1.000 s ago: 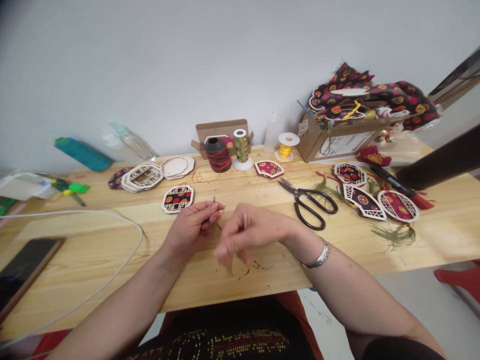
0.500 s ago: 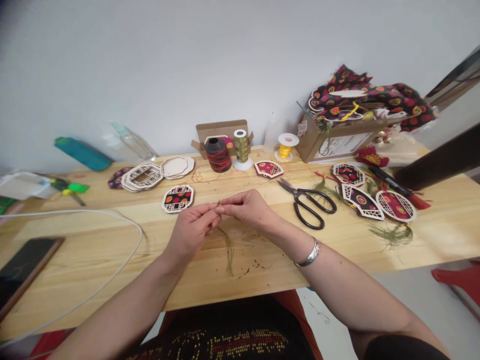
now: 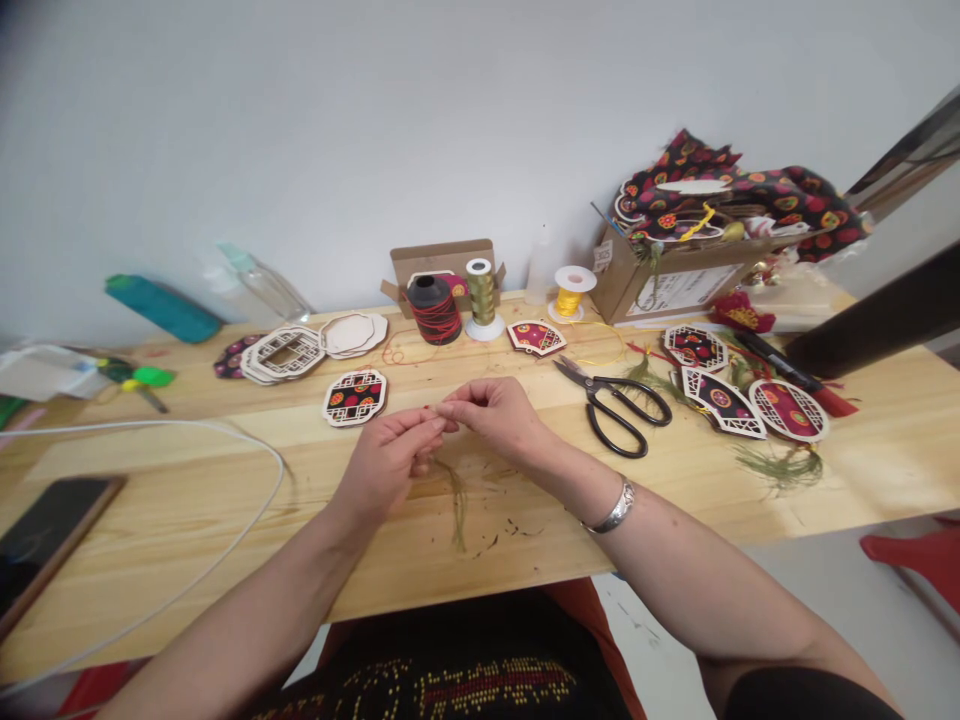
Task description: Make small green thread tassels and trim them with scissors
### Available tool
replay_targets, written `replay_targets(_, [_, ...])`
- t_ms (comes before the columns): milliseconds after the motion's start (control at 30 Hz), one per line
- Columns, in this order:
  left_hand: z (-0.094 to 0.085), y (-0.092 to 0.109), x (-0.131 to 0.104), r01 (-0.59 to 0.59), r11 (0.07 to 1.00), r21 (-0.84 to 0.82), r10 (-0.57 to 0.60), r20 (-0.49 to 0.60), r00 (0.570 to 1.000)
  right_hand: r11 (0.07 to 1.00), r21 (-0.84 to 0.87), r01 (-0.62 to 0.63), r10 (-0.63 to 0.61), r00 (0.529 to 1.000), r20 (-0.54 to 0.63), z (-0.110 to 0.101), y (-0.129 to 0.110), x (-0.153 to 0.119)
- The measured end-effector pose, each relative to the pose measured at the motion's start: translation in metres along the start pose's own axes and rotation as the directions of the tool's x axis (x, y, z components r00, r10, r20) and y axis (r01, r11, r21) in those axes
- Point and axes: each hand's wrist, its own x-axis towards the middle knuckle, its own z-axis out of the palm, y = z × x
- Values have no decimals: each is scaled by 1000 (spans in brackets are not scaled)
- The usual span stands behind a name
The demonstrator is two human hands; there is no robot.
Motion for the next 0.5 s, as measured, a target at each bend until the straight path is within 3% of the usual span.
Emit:
replay_targets(200, [0,3,1,108,977,-185,-105,27,994,999,22,-25,24,1000,12,-1,-1,-2])
replay_targets(500, [-2,3,2,135,965,-224,-131,33,991,996,88,-20,19,1000,9,1,1,-1])
